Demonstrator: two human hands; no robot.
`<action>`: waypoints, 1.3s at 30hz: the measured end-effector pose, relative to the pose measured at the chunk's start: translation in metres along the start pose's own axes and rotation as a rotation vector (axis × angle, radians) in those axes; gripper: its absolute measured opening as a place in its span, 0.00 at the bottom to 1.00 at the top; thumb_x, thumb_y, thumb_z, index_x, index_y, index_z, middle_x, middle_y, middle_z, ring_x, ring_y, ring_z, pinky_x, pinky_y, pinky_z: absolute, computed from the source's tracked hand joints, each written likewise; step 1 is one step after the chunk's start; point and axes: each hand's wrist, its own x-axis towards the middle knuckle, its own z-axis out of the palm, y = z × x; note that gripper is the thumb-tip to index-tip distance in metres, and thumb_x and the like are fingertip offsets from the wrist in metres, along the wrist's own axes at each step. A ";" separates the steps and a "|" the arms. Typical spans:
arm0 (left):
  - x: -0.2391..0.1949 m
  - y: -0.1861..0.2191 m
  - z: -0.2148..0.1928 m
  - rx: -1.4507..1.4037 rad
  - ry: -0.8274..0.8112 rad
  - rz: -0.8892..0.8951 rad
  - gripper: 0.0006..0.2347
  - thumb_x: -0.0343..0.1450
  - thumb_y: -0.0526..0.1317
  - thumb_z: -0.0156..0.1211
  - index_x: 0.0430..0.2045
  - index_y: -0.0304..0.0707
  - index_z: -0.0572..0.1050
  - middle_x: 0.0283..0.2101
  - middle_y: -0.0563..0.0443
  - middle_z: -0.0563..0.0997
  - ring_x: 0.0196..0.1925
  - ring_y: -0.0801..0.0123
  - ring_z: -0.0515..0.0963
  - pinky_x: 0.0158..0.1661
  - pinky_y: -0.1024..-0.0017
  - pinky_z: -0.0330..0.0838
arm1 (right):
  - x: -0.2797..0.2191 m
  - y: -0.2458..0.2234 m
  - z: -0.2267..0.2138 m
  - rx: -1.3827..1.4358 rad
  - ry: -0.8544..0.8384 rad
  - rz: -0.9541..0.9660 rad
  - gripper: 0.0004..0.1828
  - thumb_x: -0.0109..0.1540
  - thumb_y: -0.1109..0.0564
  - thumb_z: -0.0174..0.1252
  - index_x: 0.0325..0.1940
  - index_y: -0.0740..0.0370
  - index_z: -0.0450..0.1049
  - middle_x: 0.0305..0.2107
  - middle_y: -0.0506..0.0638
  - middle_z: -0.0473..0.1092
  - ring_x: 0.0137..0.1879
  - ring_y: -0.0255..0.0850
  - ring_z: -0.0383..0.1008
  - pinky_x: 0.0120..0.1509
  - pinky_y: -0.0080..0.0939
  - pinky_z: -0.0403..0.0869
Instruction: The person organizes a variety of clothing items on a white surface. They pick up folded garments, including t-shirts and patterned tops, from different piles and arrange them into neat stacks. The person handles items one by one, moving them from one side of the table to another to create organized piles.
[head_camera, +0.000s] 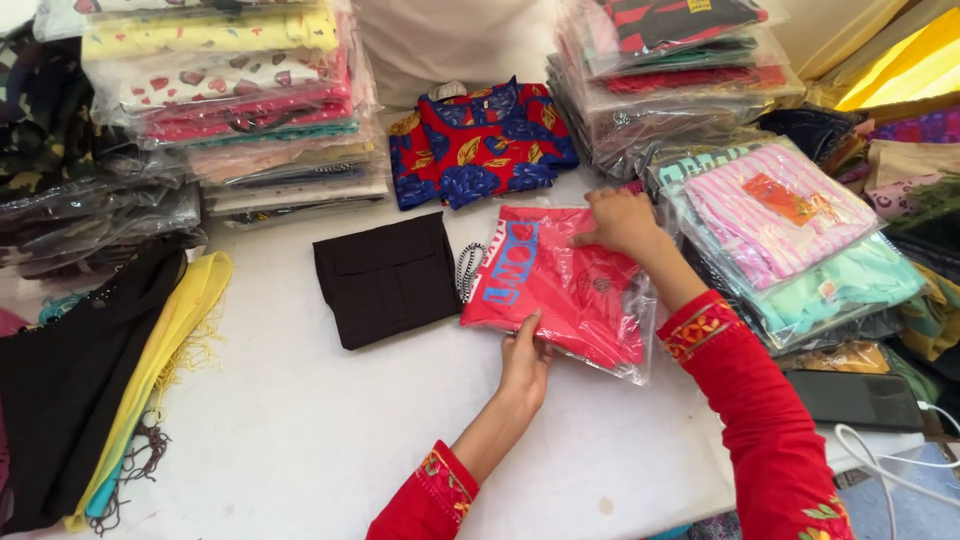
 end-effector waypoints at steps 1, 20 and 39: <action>0.009 -0.001 -0.004 0.000 0.001 0.003 0.19 0.71 0.43 0.68 0.55 0.43 0.72 0.52 0.55 0.77 0.46 0.71 0.75 0.45 0.69 0.68 | 0.000 0.007 0.000 0.001 0.002 -0.002 0.55 0.48 0.24 0.67 0.68 0.59 0.65 0.56 0.58 0.70 0.62 0.55 0.70 0.62 0.64 0.68; -0.013 0.131 0.002 0.458 -0.171 0.374 0.30 0.62 0.34 0.70 0.60 0.30 0.64 0.53 0.42 0.80 0.52 0.61 0.83 0.51 0.63 0.80 | -0.093 -0.026 -0.045 0.479 0.150 0.211 0.44 0.57 0.34 0.62 0.70 0.59 0.62 0.50 0.64 0.74 0.55 0.59 0.75 0.56 0.57 0.74; -0.023 0.116 0.005 0.635 -0.194 0.555 0.49 0.63 0.26 0.66 0.69 0.53 0.30 0.69 0.37 0.63 0.67 0.59 0.71 0.64 0.62 0.67 | -0.264 -0.099 0.107 1.259 0.611 0.446 0.30 0.61 0.55 0.67 0.66 0.57 0.67 0.63 0.56 0.67 0.60 0.47 0.72 0.65 0.51 0.74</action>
